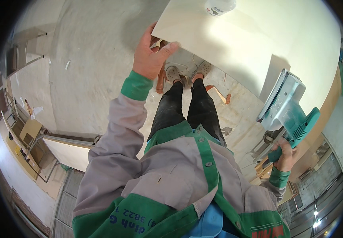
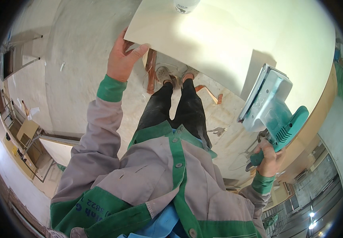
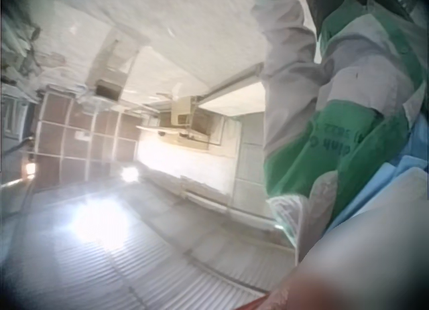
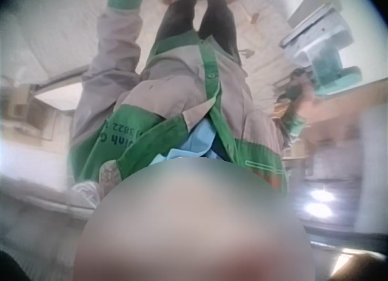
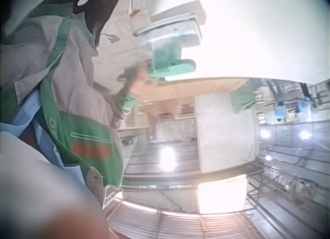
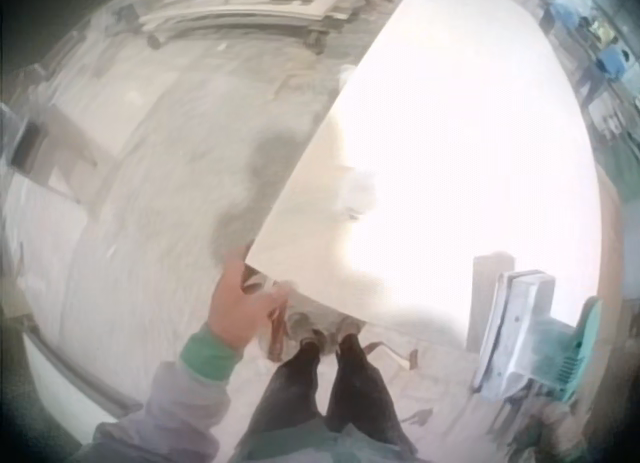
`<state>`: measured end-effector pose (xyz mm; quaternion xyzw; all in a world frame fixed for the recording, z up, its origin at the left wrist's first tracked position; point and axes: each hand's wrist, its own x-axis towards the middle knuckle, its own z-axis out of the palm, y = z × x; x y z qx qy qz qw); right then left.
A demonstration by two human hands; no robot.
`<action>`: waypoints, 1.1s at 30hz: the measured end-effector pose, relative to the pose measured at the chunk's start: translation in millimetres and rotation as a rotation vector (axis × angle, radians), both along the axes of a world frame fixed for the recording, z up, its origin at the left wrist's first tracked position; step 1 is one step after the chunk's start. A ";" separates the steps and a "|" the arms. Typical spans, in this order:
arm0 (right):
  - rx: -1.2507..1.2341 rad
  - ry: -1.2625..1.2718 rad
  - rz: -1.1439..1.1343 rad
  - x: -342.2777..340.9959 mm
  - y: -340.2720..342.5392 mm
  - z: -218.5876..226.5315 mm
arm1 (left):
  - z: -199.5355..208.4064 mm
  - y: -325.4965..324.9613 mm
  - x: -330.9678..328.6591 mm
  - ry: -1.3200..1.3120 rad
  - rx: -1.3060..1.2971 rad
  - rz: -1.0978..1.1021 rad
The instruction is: The person uses a handheld electric sander to smooth the surface of a large white board. They then apply a white substance from a bottle into holes on the board and continue sanding the surface.
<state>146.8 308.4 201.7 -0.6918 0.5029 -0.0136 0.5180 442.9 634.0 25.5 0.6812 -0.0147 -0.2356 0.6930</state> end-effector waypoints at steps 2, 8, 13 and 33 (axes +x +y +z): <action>-0.005 0.009 0.020 5.7 1.6 0.9 | -5.0 1.4 -1.0 0.026 -0.151 0.031; 0.002 0.031 0.042 17.2 3.2 6.6 | -12.4 -6.2 -19.0 0.033 -0.238 0.104; 0.024 0.062 0.096 24.5 2.9 8.9 | -9.2 -9.1 -24.4 0.064 -0.253 0.107; 0.042 0.030 0.114 33.7 0.3 7.4 | -14.7 -14.9 -30.7 0.053 -0.234 0.149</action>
